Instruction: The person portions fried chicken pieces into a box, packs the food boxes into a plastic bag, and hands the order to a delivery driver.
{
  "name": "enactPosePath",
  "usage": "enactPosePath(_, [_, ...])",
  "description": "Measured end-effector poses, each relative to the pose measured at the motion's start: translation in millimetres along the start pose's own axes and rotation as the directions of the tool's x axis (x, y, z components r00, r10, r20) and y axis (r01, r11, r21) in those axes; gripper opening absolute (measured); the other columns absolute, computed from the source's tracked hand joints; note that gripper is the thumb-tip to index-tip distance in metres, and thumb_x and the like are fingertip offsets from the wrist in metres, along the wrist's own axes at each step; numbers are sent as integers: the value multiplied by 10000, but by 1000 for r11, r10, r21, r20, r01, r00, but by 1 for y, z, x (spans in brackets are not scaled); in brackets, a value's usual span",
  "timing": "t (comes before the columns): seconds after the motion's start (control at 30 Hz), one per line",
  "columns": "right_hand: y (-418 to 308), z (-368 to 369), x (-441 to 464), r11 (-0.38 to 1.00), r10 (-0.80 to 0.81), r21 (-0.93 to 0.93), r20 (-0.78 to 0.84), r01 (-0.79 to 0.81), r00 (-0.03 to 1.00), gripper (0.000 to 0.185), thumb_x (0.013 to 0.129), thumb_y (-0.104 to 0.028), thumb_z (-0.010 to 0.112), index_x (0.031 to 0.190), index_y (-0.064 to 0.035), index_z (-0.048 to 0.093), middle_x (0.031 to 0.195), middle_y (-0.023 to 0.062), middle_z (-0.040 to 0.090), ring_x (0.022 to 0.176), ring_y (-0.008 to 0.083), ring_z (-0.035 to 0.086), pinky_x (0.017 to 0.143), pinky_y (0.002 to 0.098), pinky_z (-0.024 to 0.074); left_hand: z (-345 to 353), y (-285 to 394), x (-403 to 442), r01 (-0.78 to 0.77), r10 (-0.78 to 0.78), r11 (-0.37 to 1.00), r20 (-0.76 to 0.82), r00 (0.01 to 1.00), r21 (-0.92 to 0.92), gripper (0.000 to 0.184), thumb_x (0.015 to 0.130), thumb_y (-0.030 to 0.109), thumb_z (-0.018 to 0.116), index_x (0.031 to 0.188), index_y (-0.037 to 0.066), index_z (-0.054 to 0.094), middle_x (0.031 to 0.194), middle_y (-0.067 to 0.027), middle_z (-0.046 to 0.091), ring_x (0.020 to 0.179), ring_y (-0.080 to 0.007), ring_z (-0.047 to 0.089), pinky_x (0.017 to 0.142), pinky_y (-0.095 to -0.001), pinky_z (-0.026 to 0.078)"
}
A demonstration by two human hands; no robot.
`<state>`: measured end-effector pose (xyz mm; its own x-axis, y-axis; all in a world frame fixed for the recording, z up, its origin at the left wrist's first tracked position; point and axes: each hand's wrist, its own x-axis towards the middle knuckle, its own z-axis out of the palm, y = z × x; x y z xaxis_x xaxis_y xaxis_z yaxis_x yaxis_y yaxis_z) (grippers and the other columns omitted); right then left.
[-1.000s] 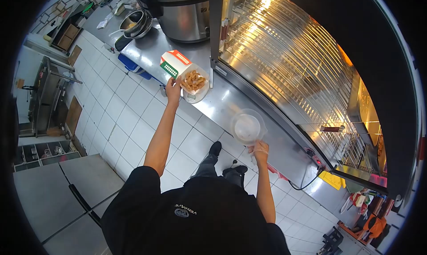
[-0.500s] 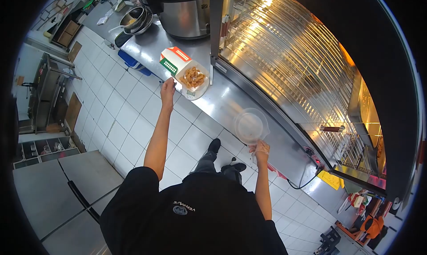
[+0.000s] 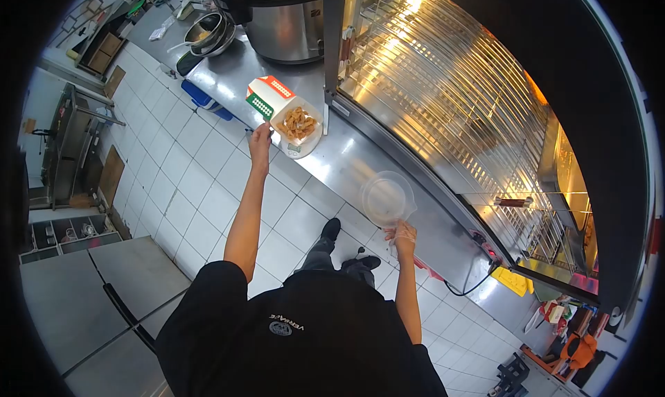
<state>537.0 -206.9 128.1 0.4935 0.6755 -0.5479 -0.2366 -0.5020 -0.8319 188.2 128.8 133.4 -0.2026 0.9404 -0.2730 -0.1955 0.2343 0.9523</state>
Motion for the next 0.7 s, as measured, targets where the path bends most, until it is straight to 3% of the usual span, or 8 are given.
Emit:
enactPosePath(0.27, [-10, 10, 2, 999, -32, -32, 4, 33, 999, 347, 980, -283, 497, 925, 30, 638, 751, 147, 707, 474, 158, 595, 439, 276, 442, 12, 0, 7, 0, 0, 1000, 16, 1000, -10, 541, 935, 373, 658, 1240, -65, 569, 1119, -104, 643, 1043, -155, 570, 918, -265, 429])
enactPosePath(0.33, [-43, 28, -2, 972, 24, -235, 73, -7, 997, 423, 970, -381, 551, 1016, 31, 637, 768, 154, 701, 487, 161, 601, 446, 291, 469, 22, 2, 11, -52, 51, 999, 79, 996, 6, 474, 938, 351, 660, 1194, -44, 605, 1061, -76, 660, 986, -136, 574, 876, -266, 440])
enactPosePath(0.47, [-86, 33, -12, 962, 37, -270, 4, -35, 999, 460, 968, -424, 557, 1083, 15, 628, 760, 151, 707, 473, 157, 605, 421, 285, 458, 15, -22, 40, -251, 246, 967, 88, 965, 47, 333, 979, 296, 597, 1132, 2, 636, 983, -63, 655, 857, -132, 550, 746, -303, 473])
enactPosePath(0.53, [-86, 12, -23, 885, -232, -406, 42, 229, 972, 420, 975, -408, 547, 1141, -30, 622, 867, 141, 712, 583, 177, 656, 514, 324, 497, 8, -16, 28, -412, 400, 910, 162, 902, 49, 230, 978, 210, 590, 1093, 13, 624, 966, -60, 640, 862, -141, 557, 750, -309, 481])
enactPosePath(0.57, [-74, -2, -26, 523, -612, -671, 133, 525, 780, 407, 976, -403, 543, 1150, -43, 622, 944, 145, 700, 677, 200, 674, 602, 351, 510, 8, -2, 12, -368, 348, 921, 158, 924, 128, 221, 978, 186, 585, 1113, 12, 605, 985, -67, 638, 890, -154, 573, 774, -306, 486])
enactPosePath(0.6, [-60, -15, -28, -2, -794, -817, 352, 576, 496, 395, 978, -397, 540, 1160, -56, 622, 1021, 149, 688, 772, 224, 691, 689, 378, 523, 0, -11, 8, -318, 316, 948, 206, 926, -26, 258, 992, 200, 562, 1156, 1, 579, 1034, -87, 628, 915, -166, 577, 783, -311, 488])
enactPosePath(0.67, [-61, -20, -62, 230, -601, -801, 330, 553, 728, 380, 953, -361, 585, 1186, -63, 613, 1175, 205, 609, 1004, 309, 640, 898, 454, 475, 24, 54, -94, -345, 274, 926, 360, 892, 150, 347, 1014, 249, 516, 1218, -31, 541, 1106, -116, 605, 989, -191, 566, 847, -329, 478])
enactPosePath(0.7, [-71, -14, -78, 479, -563, -721, 185, 501, 805, 432, 942, -389, 593, 1201, -43, 597, 1128, 212, 614, 978, 328, 640, 885, 454, 480, 40, 74, -138, -360, 246, 901, 397, 884, 244, 345, 1016, 240, 507, 1221, -35, 540, 1090, -123, 608, 997, -202, 564, 869, -333, 470])
